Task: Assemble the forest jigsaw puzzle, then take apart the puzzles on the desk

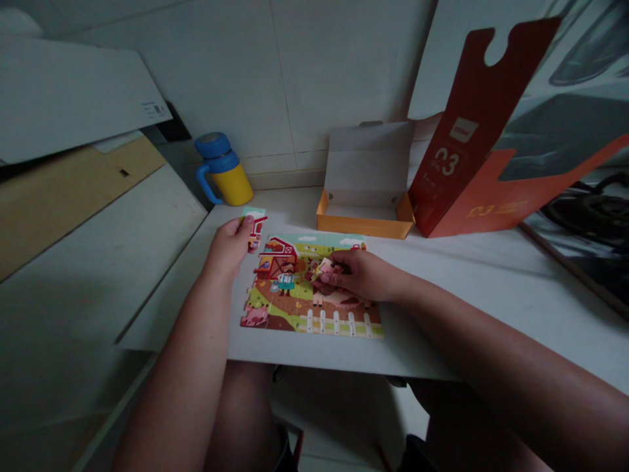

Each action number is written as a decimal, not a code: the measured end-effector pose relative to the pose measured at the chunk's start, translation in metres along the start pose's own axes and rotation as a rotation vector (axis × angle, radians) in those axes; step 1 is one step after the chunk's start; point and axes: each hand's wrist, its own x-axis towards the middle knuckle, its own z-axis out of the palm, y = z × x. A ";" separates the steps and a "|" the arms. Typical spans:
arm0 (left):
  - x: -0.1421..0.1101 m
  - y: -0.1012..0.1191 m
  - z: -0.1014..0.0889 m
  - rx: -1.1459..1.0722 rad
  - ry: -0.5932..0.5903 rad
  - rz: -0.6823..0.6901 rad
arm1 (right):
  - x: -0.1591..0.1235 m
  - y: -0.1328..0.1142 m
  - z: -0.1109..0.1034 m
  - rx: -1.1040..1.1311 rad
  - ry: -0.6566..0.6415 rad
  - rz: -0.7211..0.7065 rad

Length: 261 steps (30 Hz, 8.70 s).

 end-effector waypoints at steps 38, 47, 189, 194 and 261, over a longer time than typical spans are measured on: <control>-0.061 0.033 0.070 -0.296 -0.617 0.196 | 0.010 -0.006 0.004 0.288 0.297 0.061; -0.008 0.008 0.020 0.600 -0.085 0.324 | 0.000 -0.003 -0.002 0.386 0.120 0.098; -0.051 0.033 0.036 -0.033 -0.908 -0.009 | 0.005 0.002 0.002 0.204 0.330 -0.002; -0.049 0.034 0.041 -0.015 -0.851 0.125 | 0.002 -0.004 0.001 0.070 0.228 -0.060; -0.053 0.023 0.003 0.624 -0.869 -0.099 | -0.009 -0.015 0.002 0.472 -0.363 -0.134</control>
